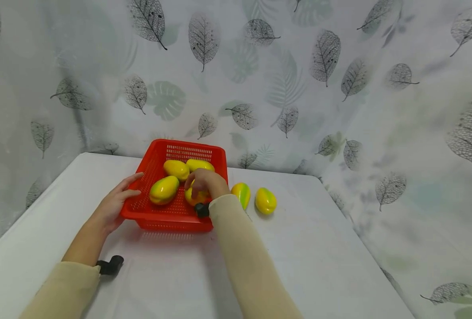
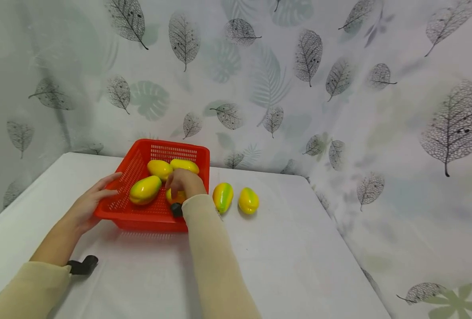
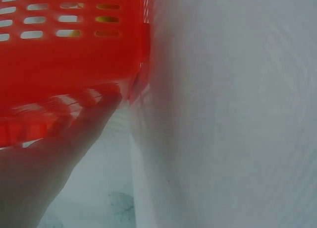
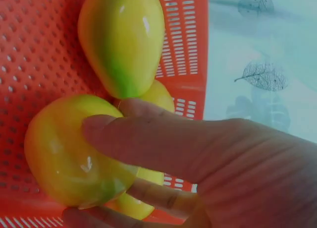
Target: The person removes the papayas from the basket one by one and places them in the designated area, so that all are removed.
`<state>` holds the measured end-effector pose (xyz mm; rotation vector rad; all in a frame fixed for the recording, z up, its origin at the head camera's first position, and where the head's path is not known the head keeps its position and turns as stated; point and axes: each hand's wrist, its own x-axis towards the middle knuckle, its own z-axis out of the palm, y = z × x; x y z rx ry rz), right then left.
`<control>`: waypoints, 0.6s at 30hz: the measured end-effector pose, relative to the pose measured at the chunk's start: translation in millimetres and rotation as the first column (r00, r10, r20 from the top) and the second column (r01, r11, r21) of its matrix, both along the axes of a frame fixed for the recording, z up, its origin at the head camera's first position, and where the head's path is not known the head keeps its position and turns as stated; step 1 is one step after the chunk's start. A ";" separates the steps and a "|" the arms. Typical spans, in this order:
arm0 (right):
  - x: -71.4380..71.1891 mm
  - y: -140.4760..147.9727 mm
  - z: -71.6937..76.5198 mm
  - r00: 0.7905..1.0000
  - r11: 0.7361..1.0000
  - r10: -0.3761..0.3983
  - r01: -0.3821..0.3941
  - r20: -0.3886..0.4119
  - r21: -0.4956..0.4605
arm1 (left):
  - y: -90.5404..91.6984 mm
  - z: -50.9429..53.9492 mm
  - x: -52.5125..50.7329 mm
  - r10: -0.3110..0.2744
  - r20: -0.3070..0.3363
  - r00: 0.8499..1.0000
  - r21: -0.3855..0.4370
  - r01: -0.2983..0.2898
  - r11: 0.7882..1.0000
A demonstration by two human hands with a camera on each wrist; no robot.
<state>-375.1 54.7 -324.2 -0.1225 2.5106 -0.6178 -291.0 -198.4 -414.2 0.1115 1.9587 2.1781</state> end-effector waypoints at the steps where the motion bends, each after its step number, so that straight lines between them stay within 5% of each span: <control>1: 0.1 0.9 0.0 1.000 1.000 0.018 -0.018 -0.009 0.001 | 0.2 0.0 0.3 -0.002 0.002 1.000 0.001 0.002 1.000; 6: 5.1 6.7 8.4 0.987 0.994 0.106 -0.109 -0.117 -0.014 | -0.1 -0.8 -0.5 -0.009 0.007 1.000 0.009 0.009 1.000; 10: 11.7 13.9 24.9 0.955 0.984 0.161 -0.176 -0.250 -0.040 | -0.9 0.0 -1.9 -0.009 0.006 1.000 0.010 0.008 1.000; 18: 24.9 47.7 63.4 0.905 0.975 0.144 -0.199 -0.400 -0.099 | -0.5 -0.2 -1.4 -0.009 0.002 1.000 0.000 0.009 1.000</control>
